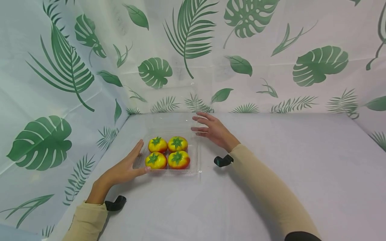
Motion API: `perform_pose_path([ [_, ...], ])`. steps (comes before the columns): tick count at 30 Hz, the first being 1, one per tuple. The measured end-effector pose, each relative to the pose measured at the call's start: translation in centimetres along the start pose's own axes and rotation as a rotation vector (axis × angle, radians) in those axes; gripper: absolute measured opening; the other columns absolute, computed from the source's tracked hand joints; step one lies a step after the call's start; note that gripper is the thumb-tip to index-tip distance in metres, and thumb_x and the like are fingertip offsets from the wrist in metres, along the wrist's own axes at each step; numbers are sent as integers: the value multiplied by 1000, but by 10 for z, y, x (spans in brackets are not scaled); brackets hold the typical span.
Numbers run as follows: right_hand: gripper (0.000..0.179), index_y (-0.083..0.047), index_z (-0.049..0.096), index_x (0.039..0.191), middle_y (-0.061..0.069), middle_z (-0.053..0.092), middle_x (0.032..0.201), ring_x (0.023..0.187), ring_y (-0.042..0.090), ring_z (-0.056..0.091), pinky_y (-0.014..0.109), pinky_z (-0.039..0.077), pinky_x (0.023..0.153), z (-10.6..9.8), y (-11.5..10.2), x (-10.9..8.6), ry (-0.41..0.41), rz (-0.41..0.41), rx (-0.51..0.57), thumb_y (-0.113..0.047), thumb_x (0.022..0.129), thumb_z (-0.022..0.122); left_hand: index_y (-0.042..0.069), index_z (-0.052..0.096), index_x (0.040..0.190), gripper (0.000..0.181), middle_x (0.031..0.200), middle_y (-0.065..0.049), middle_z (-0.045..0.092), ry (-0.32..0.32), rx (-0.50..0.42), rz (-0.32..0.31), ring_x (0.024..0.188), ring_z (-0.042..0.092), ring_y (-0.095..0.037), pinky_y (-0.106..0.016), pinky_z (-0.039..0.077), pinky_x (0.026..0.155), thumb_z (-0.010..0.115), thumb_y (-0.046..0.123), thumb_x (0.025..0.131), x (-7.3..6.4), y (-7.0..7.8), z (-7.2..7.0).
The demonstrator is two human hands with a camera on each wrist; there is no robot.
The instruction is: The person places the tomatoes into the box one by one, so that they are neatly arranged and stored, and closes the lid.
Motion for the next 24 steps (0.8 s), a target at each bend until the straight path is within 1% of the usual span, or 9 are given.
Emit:
perform_pose_path([
  [3,52,-13,33,167,13,38,169,147,45,46,53,39,121,1,-4,-4,-37,-33,-11,-27,118,44,6,-5,172,120,179,-13,-8,0,1,3,163,5,-38,-60,13,127,70,61,96,0,0,0],
  [6,52,-11,34,165,13,37,170,149,44,44,55,35,122,2,-7,-7,-70,-51,-26,-30,118,43,6,-5,171,120,179,-13,-9,-3,3,6,163,4,-37,-60,12,127,70,60,97,0,1,0],
  [10,59,-12,28,169,12,31,172,153,43,38,59,29,125,6,-9,-12,-97,-58,-47,-35,117,42,6,-5,171,119,179,-14,-9,-1,5,12,163,4,-38,-60,12,127,70,60,97,0,1,0],
  [12,62,-13,25,171,12,26,174,155,42,35,59,27,125,7,-9,-14,-100,-53,-52,-39,117,42,5,-5,171,119,179,-14,-9,0,-3,18,163,5,-38,-60,13,127,70,59,97,0,1,0],
  [17,68,-14,19,173,13,16,178,158,43,25,60,23,126,8,-7,-24,-96,-42,-79,-49,116,36,5,-5,171,118,179,-13,-9,-3,-20,25,163,5,-38,-59,13,127,70,59,97,0,0,2],
  [20,70,-14,17,173,15,14,178,159,44,22,61,22,126,9,-6,-28,-94,-50,-103,-51,116,33,7,-5,172,118,179,-13,-8,0,-23,17,163,9,-39,-60,14,127,70,60,97,1,0,2],
  [24,73,-11,16,172,17,16,177,159,43,21,61,23,126,12,-7,-33,-85,-49,-145,-53,115,37,8,-3,172,118,179,-12,-5,5,-30,0,160,20,-43,-62,18,126,71,61,96,-1,1,0],
])
Point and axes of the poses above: each hand's wrist, its own x-axis towards the middle knuckle, its own z-axis out of the palm, y = z × x, the point moved 1 cm from there along x, towards the middle knuckle
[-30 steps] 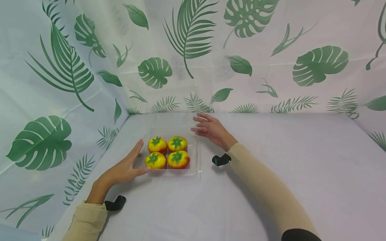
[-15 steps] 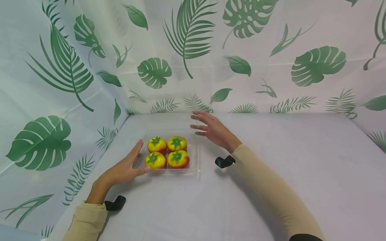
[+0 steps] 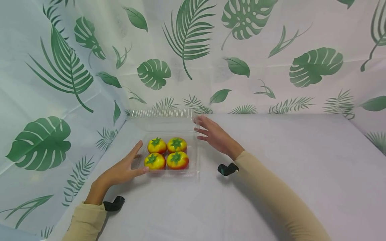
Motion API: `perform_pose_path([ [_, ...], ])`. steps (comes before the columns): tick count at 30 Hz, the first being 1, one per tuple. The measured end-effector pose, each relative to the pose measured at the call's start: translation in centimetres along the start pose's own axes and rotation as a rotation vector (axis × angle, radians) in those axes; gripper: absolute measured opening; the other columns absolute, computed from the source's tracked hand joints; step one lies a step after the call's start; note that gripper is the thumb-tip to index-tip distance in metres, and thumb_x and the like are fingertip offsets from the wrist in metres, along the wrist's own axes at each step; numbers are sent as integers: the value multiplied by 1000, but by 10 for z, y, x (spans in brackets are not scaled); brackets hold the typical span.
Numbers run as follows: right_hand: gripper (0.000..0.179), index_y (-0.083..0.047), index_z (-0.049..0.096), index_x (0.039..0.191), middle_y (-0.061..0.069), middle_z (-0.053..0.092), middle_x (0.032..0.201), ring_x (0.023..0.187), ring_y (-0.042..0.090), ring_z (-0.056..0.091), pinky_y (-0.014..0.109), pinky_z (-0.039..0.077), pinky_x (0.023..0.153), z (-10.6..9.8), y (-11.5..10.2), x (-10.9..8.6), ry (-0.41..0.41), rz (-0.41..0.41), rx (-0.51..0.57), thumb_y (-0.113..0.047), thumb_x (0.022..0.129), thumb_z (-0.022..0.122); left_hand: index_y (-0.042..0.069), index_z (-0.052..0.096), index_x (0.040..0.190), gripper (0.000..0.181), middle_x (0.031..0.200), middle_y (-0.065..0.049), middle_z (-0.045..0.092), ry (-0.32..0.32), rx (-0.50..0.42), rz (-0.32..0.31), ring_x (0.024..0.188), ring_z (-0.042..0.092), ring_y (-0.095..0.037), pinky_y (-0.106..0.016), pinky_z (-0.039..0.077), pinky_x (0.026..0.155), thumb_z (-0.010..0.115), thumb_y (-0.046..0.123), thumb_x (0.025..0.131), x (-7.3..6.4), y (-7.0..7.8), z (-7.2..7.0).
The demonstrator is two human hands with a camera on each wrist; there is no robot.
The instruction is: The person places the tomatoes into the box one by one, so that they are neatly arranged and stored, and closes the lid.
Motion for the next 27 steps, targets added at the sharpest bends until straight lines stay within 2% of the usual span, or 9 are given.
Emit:
perform_pose_path([
  [6,70,-11,17,170,19,17,175,159,44,21,63,28,123,7,-1,-9,11,29,-62,-47,116,40,10,3,173,109,179,-13,4,4,-12,9,156,31,-45,-65,22,124,68,58,100,-2,-1,-6],
  [10,62,-14,23,168,18,19,175,159,45,22,63,35,120,11,1,-16,5,36,-128,-43,117,41,11,10,174,86,178,-13,13,21,-38,36,151,41,-45,-65,28,122,58,44,110,-2,-5,-10],
  [13,59,-18,28,167,17,21,174,158,45,24,61,38,118,13,2,-20,-6,28,-186,-42,116,44,7,19,172,69,176,-16,20,51,-58,71,147,45,-47,-66,31,120,49,31,115,-2,-6,-13],
  [17,60,-19,29,167,16,24,173,156,45,27,61,38,118,14,5,-27,-12,10,-241,-45,115,46,3,27,169,57,172,-21,30,88,-102,68,147,46,-46,-64,31,121,42,24,118,-1,-6,-15],
  [22,64,-21,26,170,14,19,176,158,42,25,65,34,119,16,8,-37,-25,12,-291,-47,115,45,1,27,166,53,169,-27,31,118,-305,23,141,53,-46,-63,37,118,33,26,120,-1,-3,-16],
  [24,64,-22,25,172,13,16,177,159,42,22,66,33,119,17,9,-41,-31,12,-312,-45,115,44,1,26,166,55,169,-25,33,146,-406,20,139,55,-46,-61,40,117,32,30,120,-2,-3,-17],
  [27,64,-25,24,173,9,14,179,160,40,21,64,37,118,18,11,-43,-27,19,-360,-45,115,45,2,26,167,60,166,-24,39,180,-511,29,135,59,-45,-56,45,114,32,38,120,-4,-4,-19],
])
Point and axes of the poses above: each hand's wrist, its own x-axis towards the middle knuckle, its own z-axis out of the palm, y = z × x, the point moved 1 cm from there along x, towards the middle knuckle
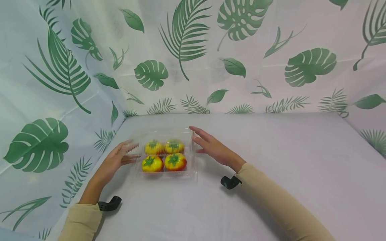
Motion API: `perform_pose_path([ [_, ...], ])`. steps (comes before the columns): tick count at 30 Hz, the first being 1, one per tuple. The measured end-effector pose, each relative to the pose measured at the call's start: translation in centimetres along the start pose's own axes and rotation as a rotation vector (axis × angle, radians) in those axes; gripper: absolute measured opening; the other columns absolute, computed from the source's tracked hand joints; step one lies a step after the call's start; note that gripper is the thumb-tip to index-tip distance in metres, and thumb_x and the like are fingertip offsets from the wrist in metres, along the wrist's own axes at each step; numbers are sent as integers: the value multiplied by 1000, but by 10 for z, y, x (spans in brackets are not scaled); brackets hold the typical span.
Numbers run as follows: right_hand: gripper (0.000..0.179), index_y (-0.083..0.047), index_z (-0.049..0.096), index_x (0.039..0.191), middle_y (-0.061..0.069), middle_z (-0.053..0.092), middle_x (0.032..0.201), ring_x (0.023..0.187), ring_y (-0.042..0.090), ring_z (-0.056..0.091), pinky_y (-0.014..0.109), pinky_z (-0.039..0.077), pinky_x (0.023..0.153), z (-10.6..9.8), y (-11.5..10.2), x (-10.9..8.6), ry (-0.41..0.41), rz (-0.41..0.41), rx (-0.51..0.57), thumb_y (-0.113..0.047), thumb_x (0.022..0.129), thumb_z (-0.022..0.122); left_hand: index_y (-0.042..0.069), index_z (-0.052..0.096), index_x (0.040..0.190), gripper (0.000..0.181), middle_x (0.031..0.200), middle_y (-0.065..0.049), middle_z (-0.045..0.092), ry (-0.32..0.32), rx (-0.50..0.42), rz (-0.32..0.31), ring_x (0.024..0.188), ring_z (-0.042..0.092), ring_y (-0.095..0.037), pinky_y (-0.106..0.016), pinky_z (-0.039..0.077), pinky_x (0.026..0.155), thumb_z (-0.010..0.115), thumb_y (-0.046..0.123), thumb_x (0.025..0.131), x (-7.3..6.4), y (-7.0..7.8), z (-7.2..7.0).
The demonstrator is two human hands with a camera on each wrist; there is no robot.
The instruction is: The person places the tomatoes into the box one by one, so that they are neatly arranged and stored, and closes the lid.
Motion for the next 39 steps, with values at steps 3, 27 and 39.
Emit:
perform_pose_path([
  [3,67,-27,23,173,6,14,179,160,40,23,61,41,116,2,2,-2,3,16,-38,-47,114,47,6,29,168,63,165,-23,43,20,-85,-26,133,62,-43,-55,46,113,37,43,118,-2,1,-1],
  [27,84,-23,12,174,13,-2,179,156,52,26,67,29,121,24,6,-6,58,-27,-201,-39,108,61,16,9,173,81,173,-22,23,-110,-89,-171,153,37,-43,-59,34,120,59,22,108,-33,17,11],
  [39,81,-21,14,174,14,0,179,155,52,27,69,30,119,29,9,-6,87,-36,-199,-36,108,59,-10,48,141,45,110,-19,70,-99,-115,-326,96,73,-29,-41,64,83,54,23,111,-56,12,29],
])
Point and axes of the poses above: each hand's wrist, its own x-axis towards the middle knuckle, its own z-axis out of the palm, y = z × x, the point moved 1 cm from there along x, towards the middle knuckle
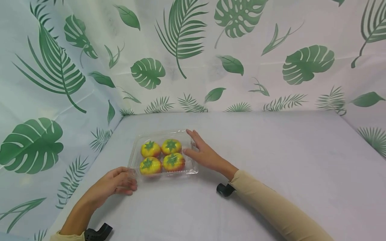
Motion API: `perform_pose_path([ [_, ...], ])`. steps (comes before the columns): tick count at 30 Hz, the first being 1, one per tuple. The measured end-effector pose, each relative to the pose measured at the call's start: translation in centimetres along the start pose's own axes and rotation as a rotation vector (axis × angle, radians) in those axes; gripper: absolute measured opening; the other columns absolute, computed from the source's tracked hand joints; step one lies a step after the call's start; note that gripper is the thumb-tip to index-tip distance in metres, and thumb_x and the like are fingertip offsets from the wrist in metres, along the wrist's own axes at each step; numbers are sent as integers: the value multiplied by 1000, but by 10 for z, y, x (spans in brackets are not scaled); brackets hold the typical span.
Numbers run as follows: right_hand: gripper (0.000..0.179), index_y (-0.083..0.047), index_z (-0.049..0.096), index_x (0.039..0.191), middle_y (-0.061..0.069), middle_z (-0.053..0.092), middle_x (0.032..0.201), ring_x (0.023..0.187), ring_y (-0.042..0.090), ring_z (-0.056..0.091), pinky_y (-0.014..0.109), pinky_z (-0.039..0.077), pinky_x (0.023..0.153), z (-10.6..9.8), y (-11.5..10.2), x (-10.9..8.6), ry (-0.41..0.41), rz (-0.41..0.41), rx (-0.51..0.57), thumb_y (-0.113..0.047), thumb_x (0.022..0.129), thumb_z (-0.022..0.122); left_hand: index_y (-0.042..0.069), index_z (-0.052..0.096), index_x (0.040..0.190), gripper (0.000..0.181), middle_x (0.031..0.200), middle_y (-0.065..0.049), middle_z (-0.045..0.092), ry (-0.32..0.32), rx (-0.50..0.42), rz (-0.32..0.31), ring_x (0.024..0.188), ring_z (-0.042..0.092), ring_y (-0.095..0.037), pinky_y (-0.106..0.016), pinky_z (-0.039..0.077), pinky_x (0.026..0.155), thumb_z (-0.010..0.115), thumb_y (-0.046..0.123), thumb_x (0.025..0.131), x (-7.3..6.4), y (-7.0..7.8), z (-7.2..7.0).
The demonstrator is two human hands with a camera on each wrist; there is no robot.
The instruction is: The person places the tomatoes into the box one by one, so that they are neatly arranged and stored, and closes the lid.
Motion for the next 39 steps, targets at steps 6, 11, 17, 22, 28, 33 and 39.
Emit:
perform_pose_path([
  [6,81,-22,14,174,15,-1,179,155,53,26,68,28,120,0,0,-2,0,-6,11,-35,108,58,-6,62,111,32,93,-10,71,-76,-70,0,90,74,-26,-42,65,79,48,23,115,-2,-4,0],
  [11,80,-23,13,174,14,-2,179,156,53,24,68,26,121,0,1,-3,-5,-11,23,-36,109,58,-6,61,107,29,82,-6,69,-54,-73,46,84,75,-24,-40,64,77,48,19,114,-3,-4,2],
  [17,80,-25,13,174,14,-3,179,155,53,25,69,27,120,0,0,-4,-10,-11,30,-37,109,57,-7,57,103,25,68,-2,48,-11,-58,35,62,60,-18,-31,55,61,49,14,114,-4,-4,4],
  [22,80,-26,13,174,13,-3,180,155,54,25,70,28,120,0,-1,-6,-8,0,27,-38,109,57,-6,56,102,24,67,0,40,-15,-47,40,60,51,-15,-28,49,56,49,14,114,-4,-4,6],
  [28,77,-25,10,174,11,-2,180,155,53,27,70,30,118,1,0,-7,-3,12,20,-41,112,52,-5,55,101,24,68,-1,40,-11,-51,36,60,50,-15,-27,48,56,49,14,114,-5,-5,7],
  [33,77,-22,7,175,12,3,180,155,49,30,69,34,116,1,-2,-13,2,50,30,-48,114,47,-5,55,102,24,68,-1,41,-18,-54,40,61,49,-15,-28,48,56,48,14,114,-5,-4,7],
  [39,76,-16,16,173,14,15,178,160,42,22,66,28,121,0,-4,-25,18,118,29,-52,114,45,-5,55,101,24,68,-2,42,-19,-50,46,61,52,-16,-28,49,57,48,14,114,-5,-4,7],
])
Point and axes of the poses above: each hand's wrist, its own x-axis towards the middle knuckle, its own z-axis out of the palm, y = z × x, the point moved 1 cm from there along x, towards the middle knuckle
